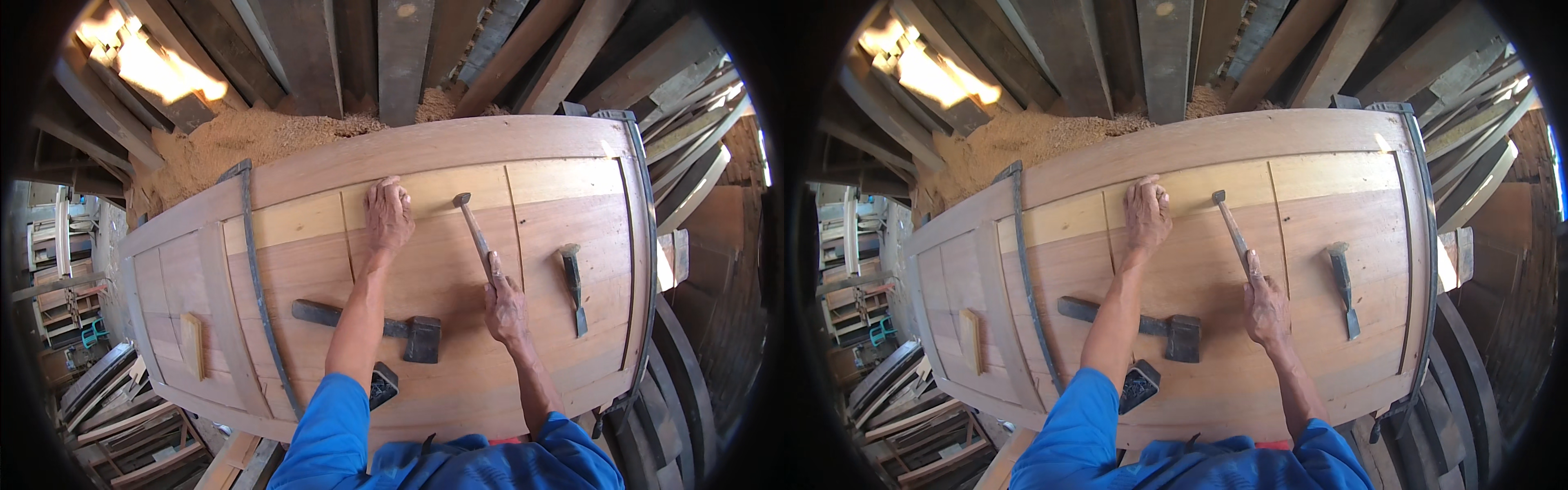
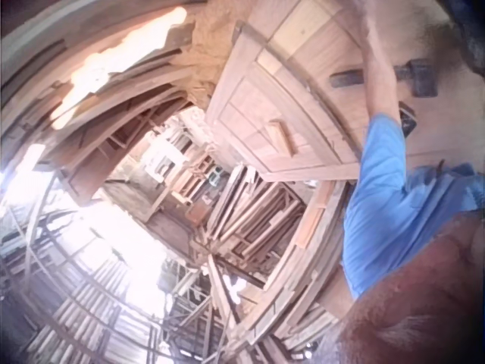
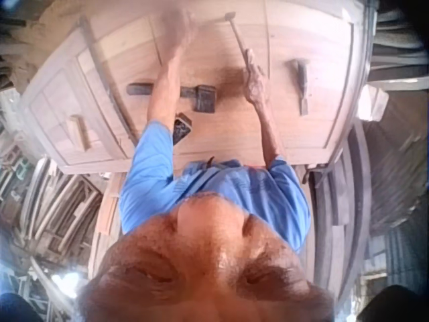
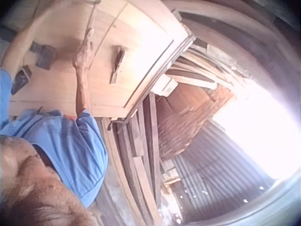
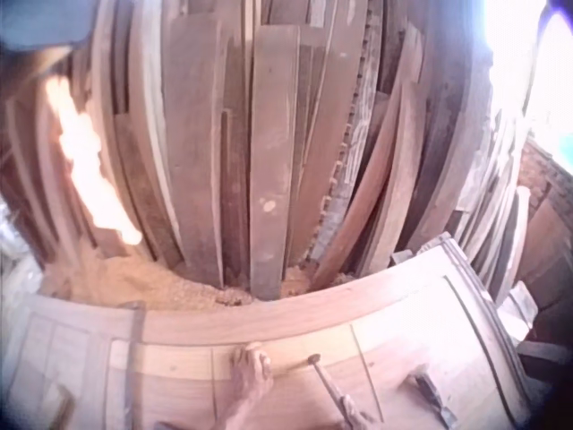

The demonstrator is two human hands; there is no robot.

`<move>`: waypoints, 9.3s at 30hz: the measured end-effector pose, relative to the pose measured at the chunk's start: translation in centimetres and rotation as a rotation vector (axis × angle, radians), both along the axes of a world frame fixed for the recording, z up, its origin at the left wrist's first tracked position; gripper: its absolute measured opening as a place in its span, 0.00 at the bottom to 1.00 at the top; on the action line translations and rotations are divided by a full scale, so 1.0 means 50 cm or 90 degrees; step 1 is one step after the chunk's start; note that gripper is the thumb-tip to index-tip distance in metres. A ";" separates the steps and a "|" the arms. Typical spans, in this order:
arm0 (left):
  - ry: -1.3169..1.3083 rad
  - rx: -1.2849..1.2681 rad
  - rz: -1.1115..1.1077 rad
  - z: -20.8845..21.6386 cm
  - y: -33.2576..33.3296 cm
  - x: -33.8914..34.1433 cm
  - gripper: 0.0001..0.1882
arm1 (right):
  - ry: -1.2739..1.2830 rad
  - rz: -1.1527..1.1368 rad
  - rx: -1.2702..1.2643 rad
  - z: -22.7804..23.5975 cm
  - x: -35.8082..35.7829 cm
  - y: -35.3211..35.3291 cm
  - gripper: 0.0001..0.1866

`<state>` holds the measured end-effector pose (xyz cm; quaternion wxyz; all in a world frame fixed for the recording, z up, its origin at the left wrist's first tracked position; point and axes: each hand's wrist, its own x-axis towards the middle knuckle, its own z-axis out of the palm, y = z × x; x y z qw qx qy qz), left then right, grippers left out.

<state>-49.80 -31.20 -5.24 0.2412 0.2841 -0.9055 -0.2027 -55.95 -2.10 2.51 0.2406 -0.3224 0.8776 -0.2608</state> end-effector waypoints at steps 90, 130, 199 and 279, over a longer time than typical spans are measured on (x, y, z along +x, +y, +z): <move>-0.131 0.079 0.086 0.020 -0.085 -0.049 0.24 | 0.046 0.099 -0.020 0.006 -0.094 -0.167 0.34; -0.092 0.001 0.051 0.000 -0.096 -0.041 0.35 | 0.153 0.053 -0.285 -0.009 -0.062 -0.180 0.37; -0.104 0.487 0.062 0.152 0.341 0.760 0.14 | -0.176 0.072 -0.067 0.062 0.490 0.015 0.07; 0.118 0.105 0.258 0.054 -0.474 0.522 0.04 | -0.247 0.040 -0.084 0.066 0.331 -0.392 0.33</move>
